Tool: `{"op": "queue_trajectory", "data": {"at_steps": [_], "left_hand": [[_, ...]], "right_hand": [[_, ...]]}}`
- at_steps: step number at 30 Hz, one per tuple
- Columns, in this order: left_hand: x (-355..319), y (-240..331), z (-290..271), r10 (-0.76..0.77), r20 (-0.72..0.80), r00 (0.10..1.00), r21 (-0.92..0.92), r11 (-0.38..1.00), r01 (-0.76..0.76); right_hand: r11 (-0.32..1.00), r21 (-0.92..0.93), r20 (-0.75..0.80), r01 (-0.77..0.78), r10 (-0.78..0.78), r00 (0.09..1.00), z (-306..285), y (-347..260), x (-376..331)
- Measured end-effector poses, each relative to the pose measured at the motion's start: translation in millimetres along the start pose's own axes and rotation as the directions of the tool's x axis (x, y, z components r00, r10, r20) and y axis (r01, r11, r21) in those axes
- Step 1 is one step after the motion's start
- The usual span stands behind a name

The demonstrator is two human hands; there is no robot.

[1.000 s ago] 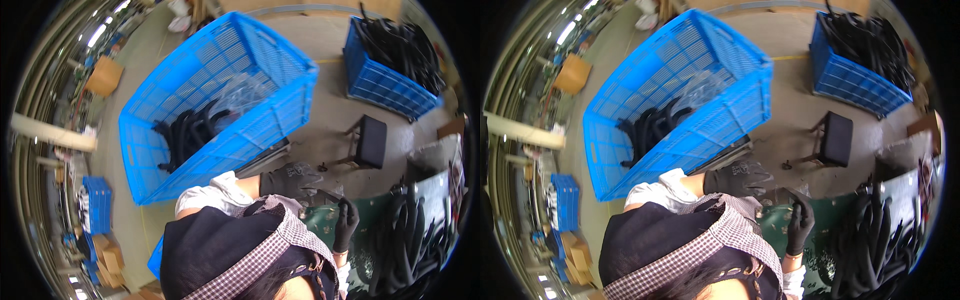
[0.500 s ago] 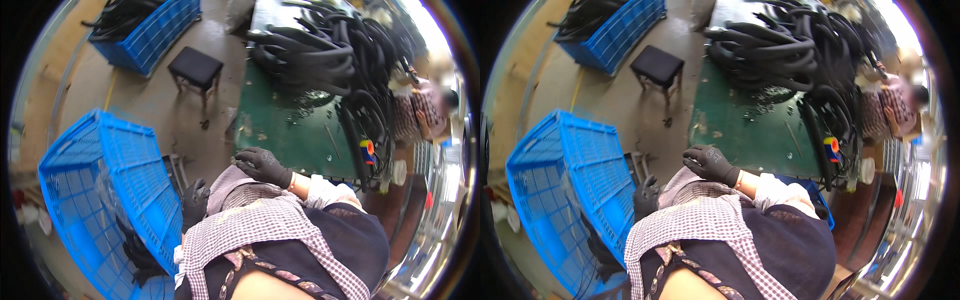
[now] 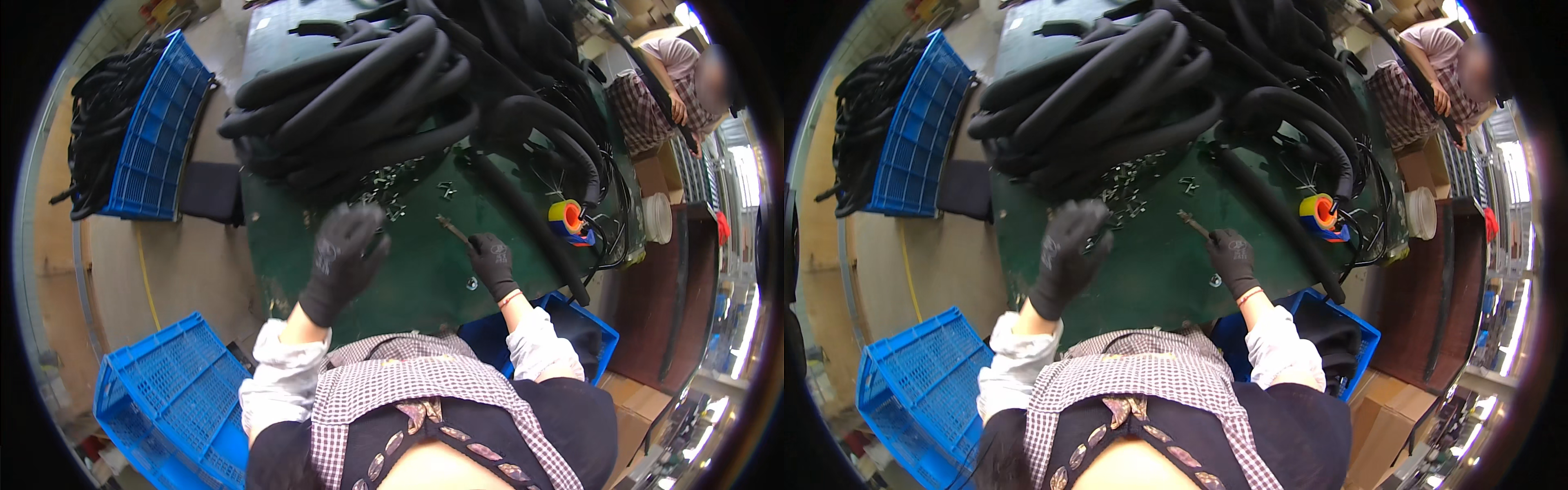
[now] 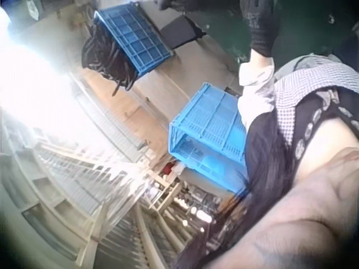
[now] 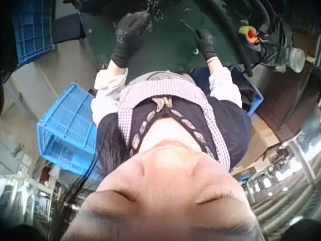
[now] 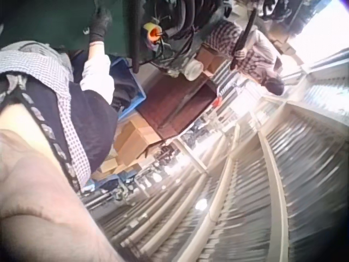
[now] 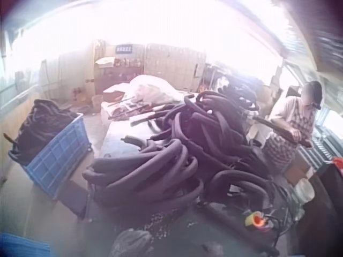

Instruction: The person attaches small metal clips to black rubber hoses one by one using pliers. They pick up a hose, slide a clip onto it, and crimp it shut before placing the finished hose into a blue crate. The process is repeated continuously throughout the clip.

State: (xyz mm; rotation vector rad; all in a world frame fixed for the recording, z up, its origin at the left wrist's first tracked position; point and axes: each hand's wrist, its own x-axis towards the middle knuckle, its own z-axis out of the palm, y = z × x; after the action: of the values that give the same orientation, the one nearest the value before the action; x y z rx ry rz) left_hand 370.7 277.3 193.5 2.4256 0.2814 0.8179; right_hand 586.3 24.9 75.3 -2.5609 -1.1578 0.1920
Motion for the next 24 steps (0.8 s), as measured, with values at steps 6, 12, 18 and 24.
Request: {"op": "queue_trajectory", "data": {"at_steps": [6,12,18,24], "left_hand": [[147.7,-36.8,53.4,0.146,-0.128,0.981,0.633,0.774,-0.032],[183.9,-75.5,59.2,0.027,-0.126,0.992,0.665,0.744,0.064],[192.8,-99.4,23.3,-0.158,-0.067,0.985,0.6,0.783,0.166],[168.0,-52.9,-33.8,0.273,-0.227,0.935,0.672,0.739,-0.052]], "right_hand": [[0.998,-0.06,0.084,-0.011,0.016,0.996,15.5,31.4,-12.9],[0.988,-0.151,0.059,0.022,-0.013,0.998,25.6,32.4,-16.4],[0.918,-0.39,0.008,0.073,-0.076,0.997,48.6,28.7,-6.6],[0.935,-0.353,-0.003,0.032,-0.036,0.999,44.2,37.8,-4.4]]}}
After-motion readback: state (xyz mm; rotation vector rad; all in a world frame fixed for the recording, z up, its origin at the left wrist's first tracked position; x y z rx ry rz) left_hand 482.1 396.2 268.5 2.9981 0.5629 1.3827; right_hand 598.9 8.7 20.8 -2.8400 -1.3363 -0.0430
